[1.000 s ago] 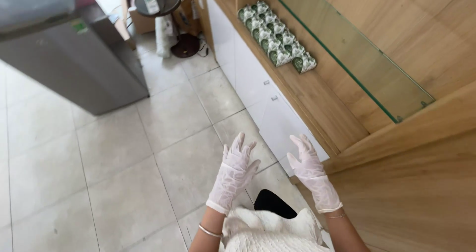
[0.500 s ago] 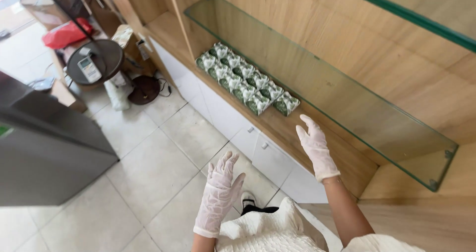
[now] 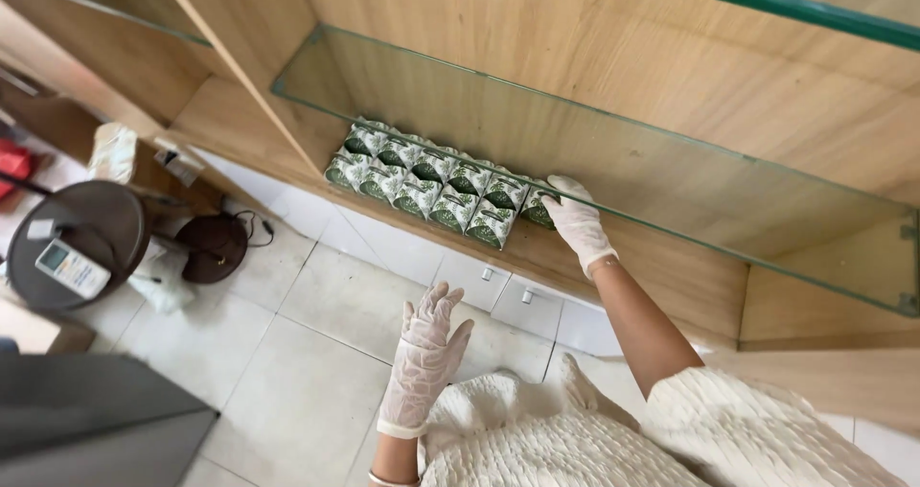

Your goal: Organizing small green candle boxes by arranging them on a workbench and a shelf in a studio.

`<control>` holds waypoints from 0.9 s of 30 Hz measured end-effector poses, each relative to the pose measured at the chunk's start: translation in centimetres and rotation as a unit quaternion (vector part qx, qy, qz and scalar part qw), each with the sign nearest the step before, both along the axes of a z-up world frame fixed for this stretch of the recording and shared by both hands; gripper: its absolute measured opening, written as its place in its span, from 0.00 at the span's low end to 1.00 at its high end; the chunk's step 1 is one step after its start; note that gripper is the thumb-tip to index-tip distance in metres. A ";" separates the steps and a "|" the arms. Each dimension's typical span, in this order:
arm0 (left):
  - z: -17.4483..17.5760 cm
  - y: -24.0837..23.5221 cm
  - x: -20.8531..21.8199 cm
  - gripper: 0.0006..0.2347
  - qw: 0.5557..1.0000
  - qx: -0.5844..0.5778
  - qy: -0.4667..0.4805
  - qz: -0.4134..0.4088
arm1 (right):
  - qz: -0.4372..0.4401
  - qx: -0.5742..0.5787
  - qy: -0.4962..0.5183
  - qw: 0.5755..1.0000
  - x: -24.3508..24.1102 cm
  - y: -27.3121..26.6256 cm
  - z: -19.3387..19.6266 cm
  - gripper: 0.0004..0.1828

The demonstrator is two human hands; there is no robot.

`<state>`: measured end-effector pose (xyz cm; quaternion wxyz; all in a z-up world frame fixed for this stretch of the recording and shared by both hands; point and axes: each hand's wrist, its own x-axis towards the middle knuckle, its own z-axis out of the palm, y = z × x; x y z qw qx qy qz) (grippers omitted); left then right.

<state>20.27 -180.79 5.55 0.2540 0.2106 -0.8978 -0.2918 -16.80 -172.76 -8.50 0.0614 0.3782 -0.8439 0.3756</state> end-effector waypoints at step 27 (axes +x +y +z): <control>7.9 -8.6 -6.6 0.58 0.893 0.154 0.010 -0.423 | -0.081 0.026 -0.176 0.981 22.3 4.8 22.6 0.11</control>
